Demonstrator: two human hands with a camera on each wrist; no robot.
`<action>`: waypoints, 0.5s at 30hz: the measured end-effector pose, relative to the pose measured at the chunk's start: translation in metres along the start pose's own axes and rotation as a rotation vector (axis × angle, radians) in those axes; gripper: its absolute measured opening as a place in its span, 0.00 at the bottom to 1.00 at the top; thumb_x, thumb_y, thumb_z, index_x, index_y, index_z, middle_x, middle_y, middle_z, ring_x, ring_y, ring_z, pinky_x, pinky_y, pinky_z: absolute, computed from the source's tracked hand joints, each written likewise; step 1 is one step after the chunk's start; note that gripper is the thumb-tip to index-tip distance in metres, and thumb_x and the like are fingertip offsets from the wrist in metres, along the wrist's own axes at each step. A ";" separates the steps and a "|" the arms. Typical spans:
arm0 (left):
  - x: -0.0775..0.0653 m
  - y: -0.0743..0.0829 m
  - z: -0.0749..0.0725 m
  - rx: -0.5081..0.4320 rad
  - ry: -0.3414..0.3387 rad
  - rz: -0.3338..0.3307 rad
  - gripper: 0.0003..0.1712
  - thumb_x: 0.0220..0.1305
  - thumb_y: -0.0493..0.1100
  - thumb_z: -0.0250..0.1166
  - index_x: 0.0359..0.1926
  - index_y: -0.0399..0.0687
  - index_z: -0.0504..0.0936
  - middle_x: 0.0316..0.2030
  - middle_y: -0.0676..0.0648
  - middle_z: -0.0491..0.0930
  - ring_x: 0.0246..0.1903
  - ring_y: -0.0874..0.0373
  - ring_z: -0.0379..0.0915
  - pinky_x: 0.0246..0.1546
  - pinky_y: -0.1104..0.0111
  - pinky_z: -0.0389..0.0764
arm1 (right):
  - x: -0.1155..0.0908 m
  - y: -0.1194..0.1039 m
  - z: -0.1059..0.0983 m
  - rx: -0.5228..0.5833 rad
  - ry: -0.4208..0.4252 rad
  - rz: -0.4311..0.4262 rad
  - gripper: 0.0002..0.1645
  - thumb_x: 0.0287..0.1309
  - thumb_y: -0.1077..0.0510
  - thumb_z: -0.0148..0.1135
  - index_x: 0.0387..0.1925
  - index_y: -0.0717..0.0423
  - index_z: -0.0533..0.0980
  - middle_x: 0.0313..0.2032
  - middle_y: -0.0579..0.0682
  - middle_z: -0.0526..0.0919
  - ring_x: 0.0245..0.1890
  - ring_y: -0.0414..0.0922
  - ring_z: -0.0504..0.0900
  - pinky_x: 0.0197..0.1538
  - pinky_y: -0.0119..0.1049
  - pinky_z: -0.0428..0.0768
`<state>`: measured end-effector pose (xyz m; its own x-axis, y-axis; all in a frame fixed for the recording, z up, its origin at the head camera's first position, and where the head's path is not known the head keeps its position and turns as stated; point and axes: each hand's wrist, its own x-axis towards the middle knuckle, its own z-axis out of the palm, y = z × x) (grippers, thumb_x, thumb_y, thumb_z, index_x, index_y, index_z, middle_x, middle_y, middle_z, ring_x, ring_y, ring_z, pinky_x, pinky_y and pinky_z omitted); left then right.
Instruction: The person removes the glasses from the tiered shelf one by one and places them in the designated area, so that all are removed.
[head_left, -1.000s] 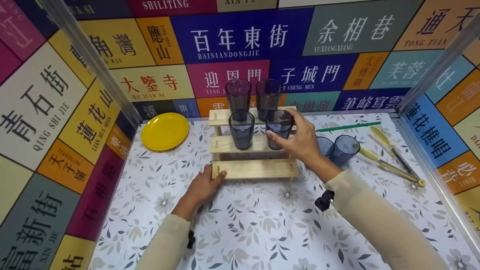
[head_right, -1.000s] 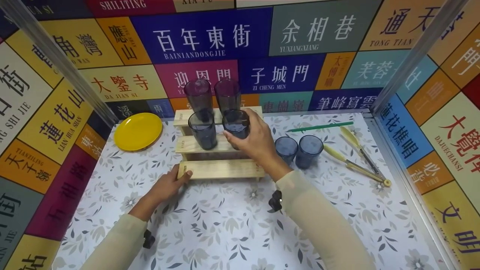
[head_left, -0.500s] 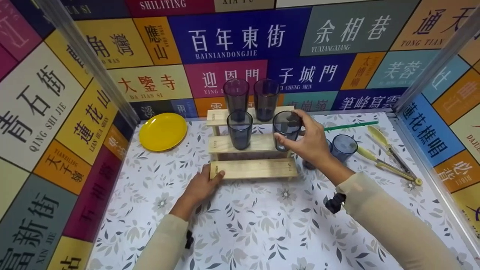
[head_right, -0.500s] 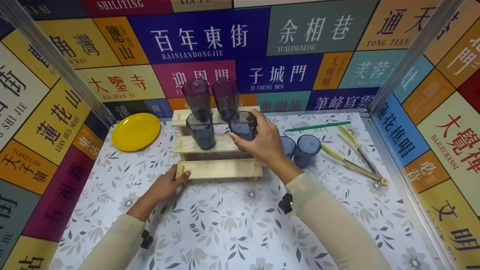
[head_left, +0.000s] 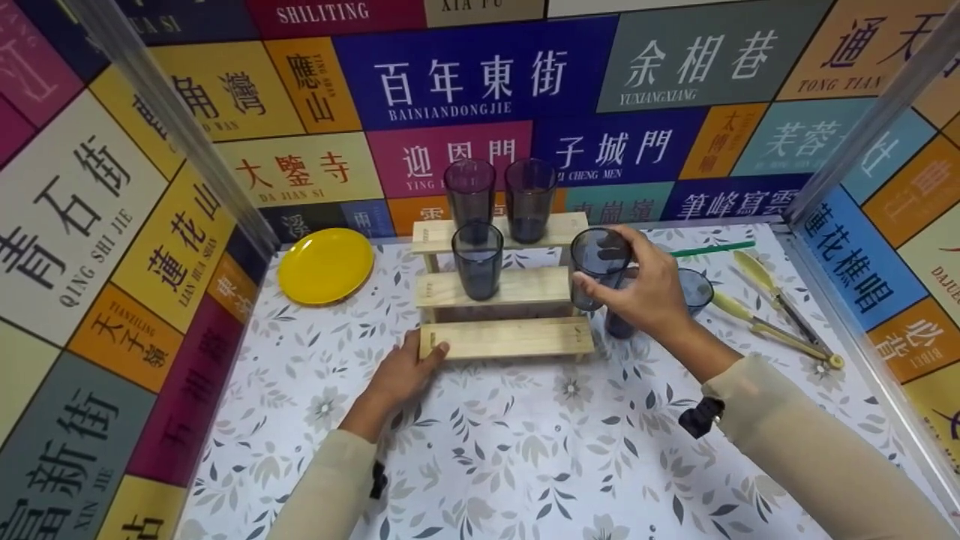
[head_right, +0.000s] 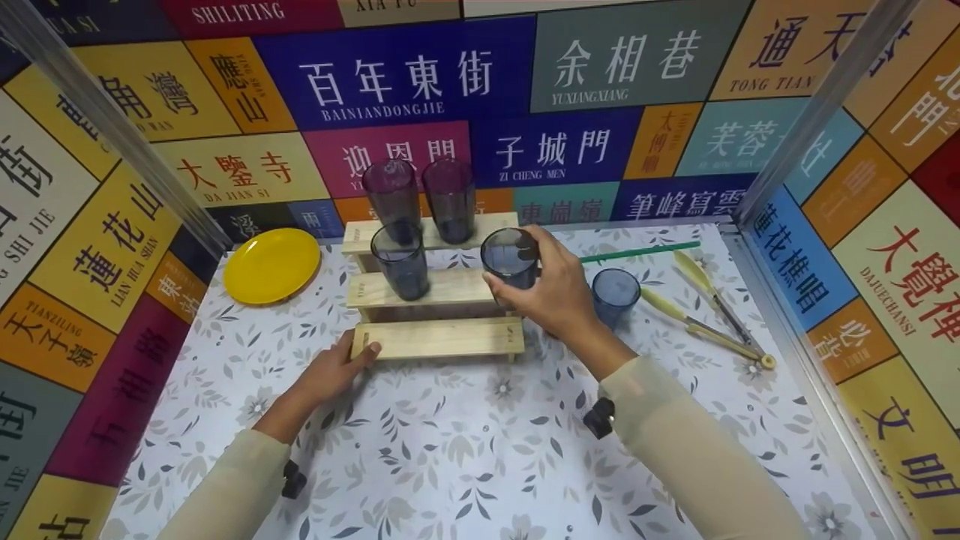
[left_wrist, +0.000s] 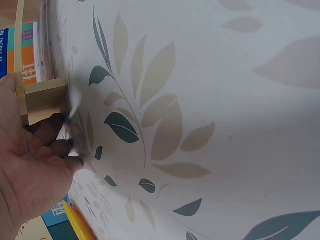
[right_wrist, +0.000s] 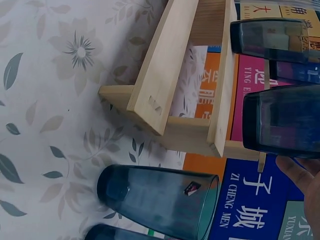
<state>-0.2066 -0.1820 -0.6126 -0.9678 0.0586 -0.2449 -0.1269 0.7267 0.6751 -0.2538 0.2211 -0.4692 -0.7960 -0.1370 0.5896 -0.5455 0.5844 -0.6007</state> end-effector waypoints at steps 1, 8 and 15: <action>0.000 0.000 0.000 0.004 0.003 0.002 0.52 0.80 0.77 0.52 0.88 0.49 0.58 0.77 0.29 0.73 0.76 0.30 0.71 0.77 0.38 0.71 | -0.001 0.001 -0.002 0.000 0.000 0.003 0.46 0.51 0.48 0.91 0.67 0.60 0.80 0.49 0.58 0.92 0.48 0.54 0.92 0.45 0.13 0.77; -0.002 0.000 -0.001 0.010 0.001 0.000 0.52 0.80 0.77 0.52 0.88 0.50 0.57 0.77 0.30 0.72 0.76 0.30 0.70 0.77 0.38 0.70 | -0.012 0.003 -0.017 -0.027 -0.012 0.042 0.48 0.51 0.48 0.91 0.70 0.60 0.79 0.52 0.60 0.90 0.52 0.55 0.91 0.45 0.10 0.77; -0.002 0.002 0.000 -0.003 -0.010 -0.015 0.53 0.79 0.79 0.52 0.89 0.52 0.55 0.80 0.30 0.69 0.79 0.30 0.66 0.80 0.38 0.67 | -0.020 0.007 -0.028 -0.041 0.000 0.039 0.49 0.50 0.49 0.91 0.70 0.61 0.79 0.51 0.59 0.91 0.50 0.54 0.91 0.43 0.11 0.78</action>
<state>-0.2051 -0.1805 -0.6106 -0.9635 0.0544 -0.2623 -0.1424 0.7255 0.6734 -0.2341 0.2502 -0.4698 -0.8163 -0.1135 0.5664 -0.5031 0.6215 -0.6005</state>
